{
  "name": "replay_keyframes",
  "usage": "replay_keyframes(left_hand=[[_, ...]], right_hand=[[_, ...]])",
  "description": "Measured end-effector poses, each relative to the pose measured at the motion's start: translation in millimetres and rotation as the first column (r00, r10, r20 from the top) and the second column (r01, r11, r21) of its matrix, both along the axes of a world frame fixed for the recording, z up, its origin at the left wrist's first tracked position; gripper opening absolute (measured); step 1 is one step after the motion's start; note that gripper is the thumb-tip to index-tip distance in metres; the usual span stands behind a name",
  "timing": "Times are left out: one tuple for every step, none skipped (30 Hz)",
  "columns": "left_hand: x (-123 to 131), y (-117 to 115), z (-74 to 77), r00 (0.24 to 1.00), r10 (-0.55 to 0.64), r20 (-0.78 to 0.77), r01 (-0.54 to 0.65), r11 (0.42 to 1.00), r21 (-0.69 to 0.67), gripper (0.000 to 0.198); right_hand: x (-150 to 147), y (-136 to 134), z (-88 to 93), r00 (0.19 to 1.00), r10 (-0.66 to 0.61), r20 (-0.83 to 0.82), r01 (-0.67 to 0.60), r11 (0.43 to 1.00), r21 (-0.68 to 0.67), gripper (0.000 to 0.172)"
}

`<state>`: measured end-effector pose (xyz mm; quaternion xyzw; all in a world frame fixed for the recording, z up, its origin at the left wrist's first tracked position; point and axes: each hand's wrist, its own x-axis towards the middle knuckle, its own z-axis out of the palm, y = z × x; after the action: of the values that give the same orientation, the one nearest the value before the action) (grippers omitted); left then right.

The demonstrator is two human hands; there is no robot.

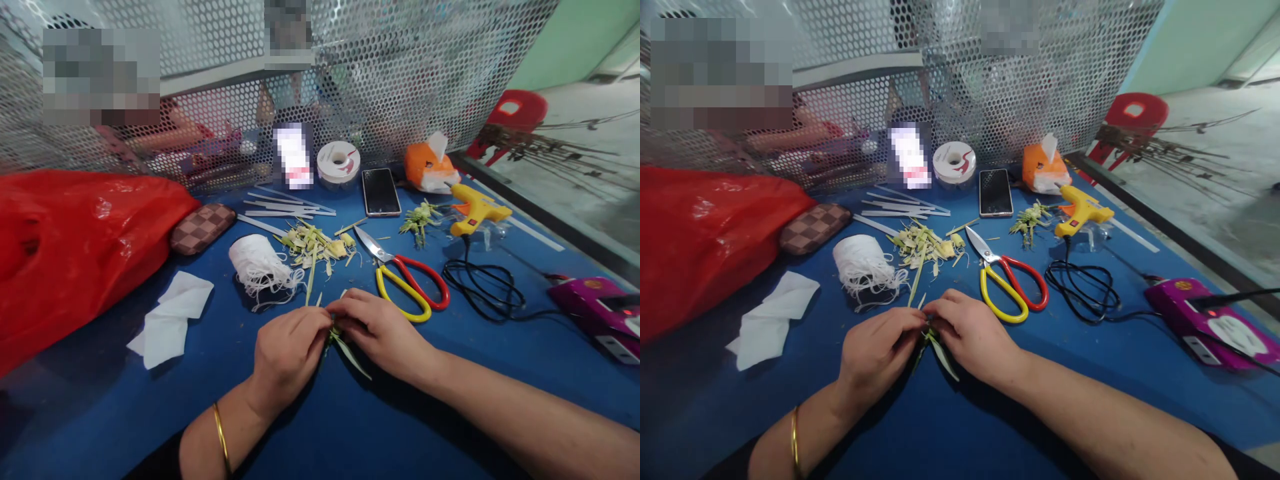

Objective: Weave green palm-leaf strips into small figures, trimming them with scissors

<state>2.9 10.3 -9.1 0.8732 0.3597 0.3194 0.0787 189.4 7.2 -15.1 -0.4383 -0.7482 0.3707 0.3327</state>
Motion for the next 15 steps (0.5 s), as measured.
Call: replay_keyframes(left_hand=[[0.0,-0.1,-0.1,1.000,0.001,0.002,-0.001,1.000,-0.009,0.012],[-0.1,-0.2,-0.3,1.000,0.001,0.003,-0.001,1.000,-0.016,0.012],[-0.2,-0.3,-0.5,1.000,0.001,0.006,-0.001,1.000,-0.022,0.013],[-0.4,-0.3,-0.7,1.000,0.003,0.009,-0.002,1.000,-0.025,0.013],[-0.6,-0.3,-1.0,1.000,0.004,0.013,-0.004,1.000,-0.028,0.013],[-0.8,-0.2,-1.2,1.000,0.007,0.017,-0.006,1.000,-0.031,0.013],[-1.0,0.0,-1.4,1.000,0.010,0.021,-0.009,0.999,-0.036,0.012],[-1.2,0.2,-1.5,1.000,0.012,0.027,-0.010,0.999,-0.043,0.013],[-1.3,0.5,-1.7,0.999,0.010,0.033,-0.009,0.999,-0.051,0.013],[-1.4,0.7,-1.8,0.999,0.008,0.038,-0.006,0.998,-0.058,0.013],[-1.4,0.8,-1.9,0.999,0.007,0.041,-0.004,0.998,-0.065,0.013],[-1.4,0.8,-2.0,0.999,0.007,0.043,-0.004,0.998,-0.068,0.013],[-1.4,0.7,-2.1,0.999,0.009,0.045,-0.006,0.998,-0.069,0.013],[-1.5,0.4,-2.1,0.999,0.010,0.046,-0.007,0.998,-0.069,0.013],[-1.6,0.1,-2.2,0.999,0.010,0.047,-0.007,0.997,-0.073,0.014]], right_hand=[[0.2,0.1,-0.5,1.000,0.005,0.006,-0.005,1.000,0.006,0.024],[0.4,0.0,-1.0,1.000,0.002,0.007,-0.002,1.000,0.012,0.023],[0.7,-0.1,-1.3,1.000,-0.004,0.009,0.004,1.000,0.018,0.021],[1.0,-0.3,-1.4,1.000,-0.012,0.011,0.011,1.000,0.023,0.019],[1.3,-0.4,-1.2,1.000,-0.018,0.015,0.018,0.999,0.026,0.018],[1.5,-0.6,-0.8,0.999,-0.024,0.020,0.024,0.999,0.028,0.016],[1.6,-0.7,0.0,0.999,-0.032,0.028,0.031,0.999,0.031,0.016],[1.5,-0.9,0.9,0.999,-0.040,0.035,0.039,0.999,0.033,0.015],[1.3,-1.1,1.9,0.998,-0.051,0.040,0.050,0.998,0.034,0.015],[1.0,-1.5,3.1,0.997,-0.066,0.040,0.065,0.997,0.035,0.015],[0.7,-1.9,4.1,0.996,-0.082,0.036,0.081,0.996,0.031,0.015],[0.4,-2.4,5.0,0.995,-0.099,0.030,0.098,0.995,0.021,0.015],[0.2,-2.9,5.6,0.993,-0.114,0.026,0.114,0.993,0.007,0.015],[0.1,-3.3,5.9,0.992,-0.126,0.023,0.126,0.992,-0.009,0.015],[0.0,-3.5,6.0,0.991,-0.131,0.020,0.132,0.991,-0.021,0.014]])
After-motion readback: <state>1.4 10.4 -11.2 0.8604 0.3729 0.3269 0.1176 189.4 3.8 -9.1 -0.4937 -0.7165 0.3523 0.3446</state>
